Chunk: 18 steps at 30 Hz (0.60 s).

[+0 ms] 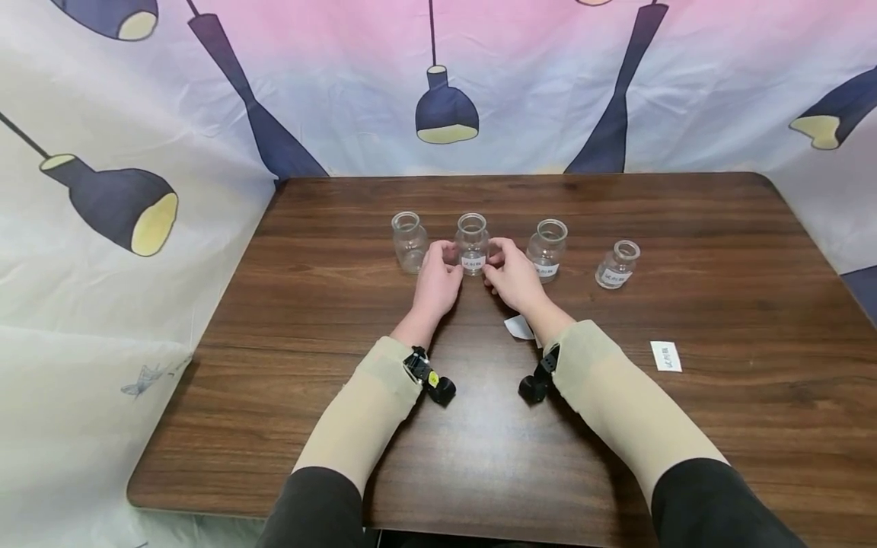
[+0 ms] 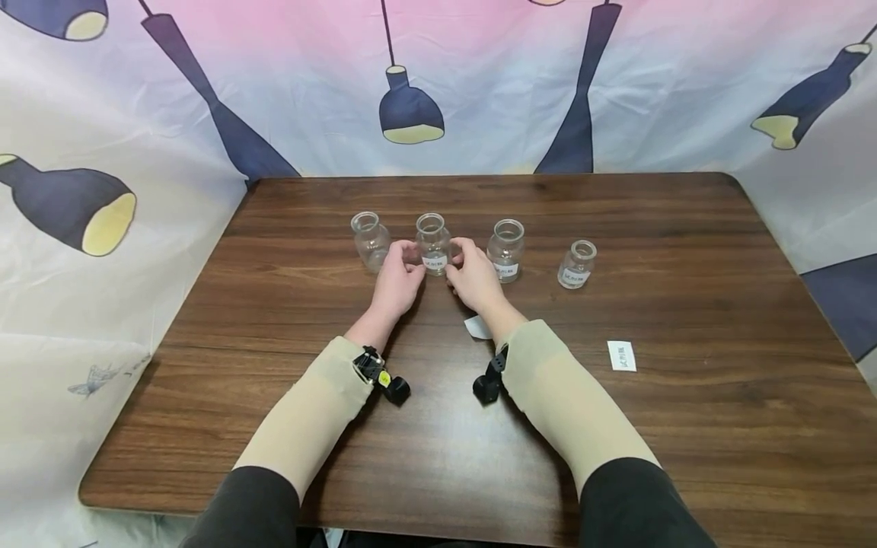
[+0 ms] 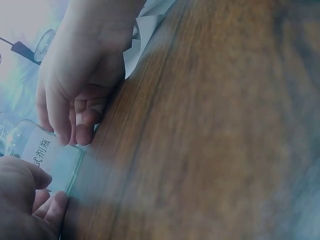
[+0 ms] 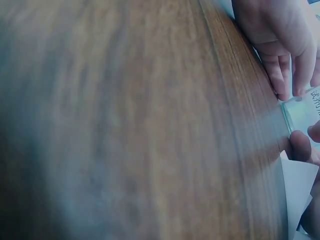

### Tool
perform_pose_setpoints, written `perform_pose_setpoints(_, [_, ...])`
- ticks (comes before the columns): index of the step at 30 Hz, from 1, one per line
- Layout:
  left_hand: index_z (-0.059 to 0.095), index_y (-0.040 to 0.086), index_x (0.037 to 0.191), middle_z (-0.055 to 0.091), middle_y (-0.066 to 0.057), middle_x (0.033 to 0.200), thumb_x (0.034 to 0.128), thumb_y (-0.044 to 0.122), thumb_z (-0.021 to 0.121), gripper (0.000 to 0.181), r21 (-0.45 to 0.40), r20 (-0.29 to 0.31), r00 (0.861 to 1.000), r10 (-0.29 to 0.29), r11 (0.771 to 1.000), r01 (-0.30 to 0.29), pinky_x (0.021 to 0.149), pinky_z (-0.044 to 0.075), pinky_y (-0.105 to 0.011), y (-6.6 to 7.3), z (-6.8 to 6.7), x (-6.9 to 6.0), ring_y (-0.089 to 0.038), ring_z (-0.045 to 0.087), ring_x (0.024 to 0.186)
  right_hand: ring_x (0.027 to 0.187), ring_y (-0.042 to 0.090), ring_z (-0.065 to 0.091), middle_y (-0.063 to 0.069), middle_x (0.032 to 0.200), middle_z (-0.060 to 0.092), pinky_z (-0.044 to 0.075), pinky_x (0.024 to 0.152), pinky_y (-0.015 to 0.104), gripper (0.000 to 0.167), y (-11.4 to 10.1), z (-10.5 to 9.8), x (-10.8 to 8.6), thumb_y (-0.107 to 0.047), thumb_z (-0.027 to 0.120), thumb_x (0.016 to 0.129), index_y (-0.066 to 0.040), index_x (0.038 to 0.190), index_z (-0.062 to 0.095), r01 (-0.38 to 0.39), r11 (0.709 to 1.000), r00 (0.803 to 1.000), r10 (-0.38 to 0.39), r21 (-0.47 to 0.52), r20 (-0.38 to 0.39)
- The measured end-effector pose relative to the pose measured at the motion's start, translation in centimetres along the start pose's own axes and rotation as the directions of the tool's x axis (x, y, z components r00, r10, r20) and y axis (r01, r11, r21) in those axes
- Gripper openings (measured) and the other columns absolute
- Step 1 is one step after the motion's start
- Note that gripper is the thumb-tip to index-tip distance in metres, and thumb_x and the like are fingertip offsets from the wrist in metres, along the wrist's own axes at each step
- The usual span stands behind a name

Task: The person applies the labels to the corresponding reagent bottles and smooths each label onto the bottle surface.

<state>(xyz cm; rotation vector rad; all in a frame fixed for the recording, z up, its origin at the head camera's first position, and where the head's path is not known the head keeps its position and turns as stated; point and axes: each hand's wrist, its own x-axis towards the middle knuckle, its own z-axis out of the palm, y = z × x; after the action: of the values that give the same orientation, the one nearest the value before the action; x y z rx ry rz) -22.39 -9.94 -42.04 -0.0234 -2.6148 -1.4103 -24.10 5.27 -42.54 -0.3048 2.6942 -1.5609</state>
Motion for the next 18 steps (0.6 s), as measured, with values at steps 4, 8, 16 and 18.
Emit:
perform_pose_setpoints(4, [0.046, 0.005, 0.121, 0.052, -0.014, 0.115, 0.0885, 0.004, 0.058, 0.034, -0.005, -0.001, 1.0, 0.001, 1.0, -0.001, 0.082, 0.047, -0.032, -0.03, -0.03, 0.07, -0.022, 0.061, 0.092, 0.062, 0.019, 0.062, 0.012, 0.095, 0.061, 0.051, 0.051, 0.029, 0.045, 0.04, -0.01, 0.02, -0.008, 0.06, 0.089, -0.006, 0.13, 0.042, 0.001, 1.0, 1.0, -0.001, 0.001, 0.004])
perform_pose_setpoints(8, [0.046, 0.003, 0.12, 0.052, -0.014, 0.115, 0.0876, 0.005, 0.057, 0.035, -0.052, 0.008, 1.0, -0.005, 0.999, 0.006, 0.081, 0.048, -0.032, -0.09, -0.09, 0.02, -0.024, 0.061, 0.092, 0.063, 0.02, 0.062, 0.013, 0.096, 0.06, 0.052, 0.053, 0.03, 0.046, -0.01, -0.17, -0.12, -0.011, 0.059, 0.088, -0.006, 0.131, 0.042, -0.004, 0.999, 1.0, 0.003, 0.037, 0.023])
perform_pose_setpoints(16, [0.049, 0.002, 0.119, 0.054, -0.015, 0.116, 0.0901, 0.012, 0.058, 0.032, -0.167, -0.002, 1.0, -0.029, 0.986, 0.029, 0.082, 0.047, -0.033, 0.07, -0.27, -0.11, -0.025, 0.06, 0.094, 0.07, 0.023, 0.064, 0.015, 0.096, 0.059, 0.054, 0.058, 0.032, 0.042, -0.12, -0.51, -0.26, -0.018, 0.056, 0.093, -0.007, 0.132, 0.044, -0.032, 0.989, 0.998, 0.025, 0.145, 0.052])
perform_pose_setpoints(18, [0.049, 0.002, 0.119, 0.054, -0.016, 0.117, 0.0904, 0.012, 0.058, 0.032, -0.171, -0.001, 1.0, -0.029, 0.985, 0.029, 0.083, 0.047, -0.033, 0.09, -0.26, -0.14, -0.025, 0.06, 0.094, 0.069, 0.023, 0.064, 0.015, 0.095, 0.059, 0.054, 0.058, 0.032, 0.042, -0.03, -0.51, -0.27, -0.02, 0.055, 0.093, -0.007, 0.131, 0.044, -0.035, 0.988, 0.998, 0.028, 0.149, 0.048])
